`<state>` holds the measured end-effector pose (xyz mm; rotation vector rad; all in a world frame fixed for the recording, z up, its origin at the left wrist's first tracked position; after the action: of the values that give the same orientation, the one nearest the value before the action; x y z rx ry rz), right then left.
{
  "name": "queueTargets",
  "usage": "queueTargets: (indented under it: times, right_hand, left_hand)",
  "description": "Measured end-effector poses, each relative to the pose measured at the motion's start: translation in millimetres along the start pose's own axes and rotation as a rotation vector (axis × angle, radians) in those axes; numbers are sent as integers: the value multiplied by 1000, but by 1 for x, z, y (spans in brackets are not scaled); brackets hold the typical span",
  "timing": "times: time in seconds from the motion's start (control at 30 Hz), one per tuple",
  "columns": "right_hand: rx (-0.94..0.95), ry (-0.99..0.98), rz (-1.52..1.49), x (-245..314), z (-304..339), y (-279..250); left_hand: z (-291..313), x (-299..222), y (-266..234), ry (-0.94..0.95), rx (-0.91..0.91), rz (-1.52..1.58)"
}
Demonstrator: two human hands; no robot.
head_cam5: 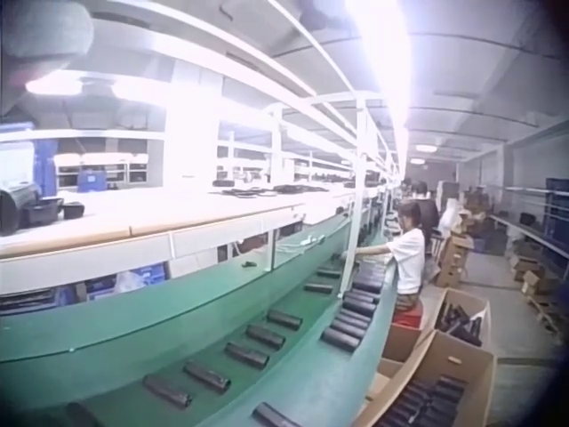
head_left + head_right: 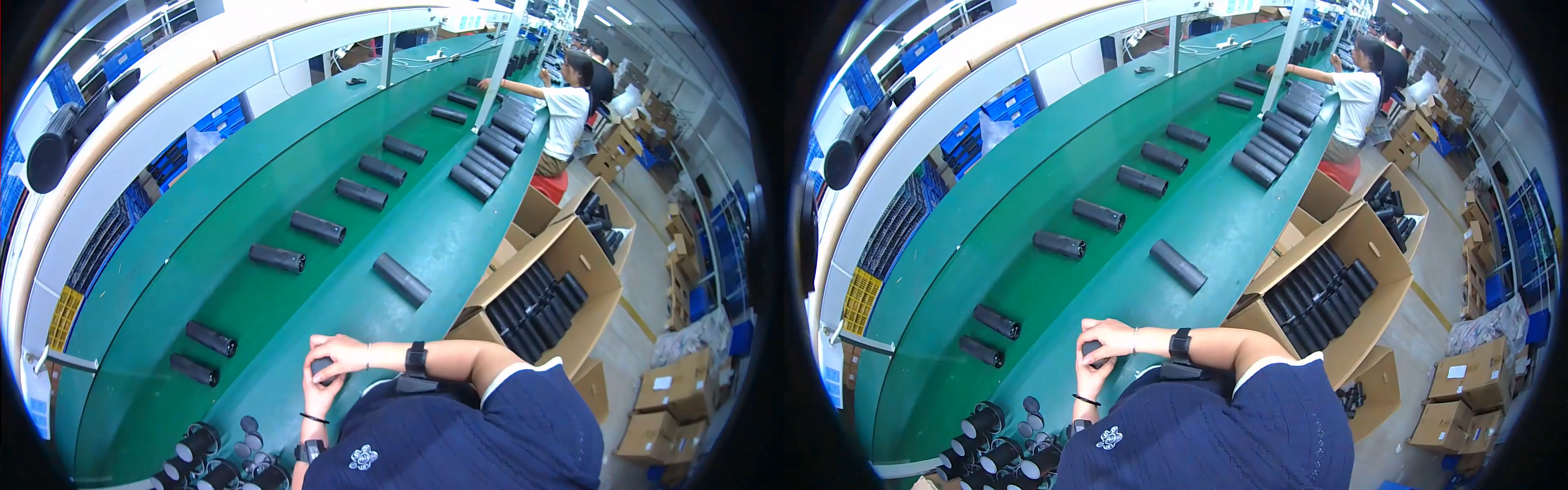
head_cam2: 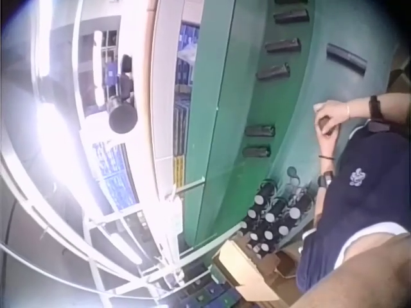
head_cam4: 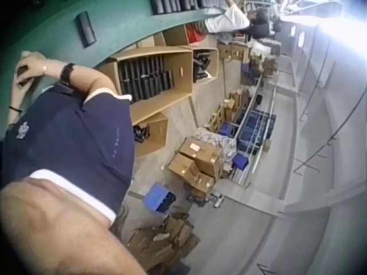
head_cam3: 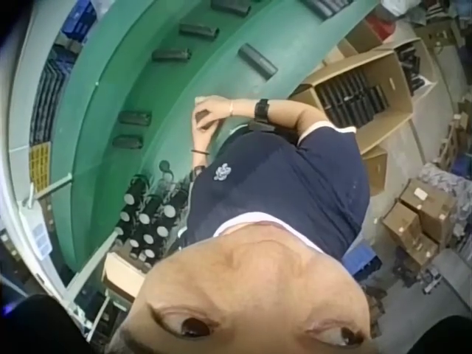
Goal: The person picks up black cylinders from a conveyor belt, presses caps onto their ends, and places them back down. They then gather several of the capped cylinders and arrange them inside a cardboard box.
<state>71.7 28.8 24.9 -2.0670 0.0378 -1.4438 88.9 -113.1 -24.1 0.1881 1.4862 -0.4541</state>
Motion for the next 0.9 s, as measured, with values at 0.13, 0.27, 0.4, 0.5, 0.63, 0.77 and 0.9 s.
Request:
queueTargets:
  times: [0.13,0.27,0.4,0.5,0.63,0.77,0.9]
  right_hand:
    - [-26,36,-189,-15,-2,15]
    - [-43,253,-514,-45,-6,20]
    - [-31,-1,34,14,0,5]
    - [-18,-10,-160,-2,2,14]
    - [-137,290,-695,-40,-8,26]
    - [-72,-119,-209,-5,0,16]
    - [-10,108,-442,-31,-2,23]
  left_hand:
    - [2,19,-1,98,-50,13]
    - [5,21,-1,-9,7,101]
    - [8,31,-7,-10,-29,103]
    - [7,32,-5,-1,16,124]
    - [5,28,-9,54,-29,127]
    - [12,29,-15,-48,32,285]
    - [13,24,-10,-61,-19,273]
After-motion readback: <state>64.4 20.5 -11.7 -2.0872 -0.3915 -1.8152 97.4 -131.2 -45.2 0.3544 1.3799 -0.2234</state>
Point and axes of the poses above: each hand's wrist, its own z-axis away from the middle knuckle, its own y-axis out of the palm, x = y × z, the point moved 3 cm from there along -z, towards the middle knuckle, and after that the axes turned 4 degrees about -y, right-handed, at the moved point
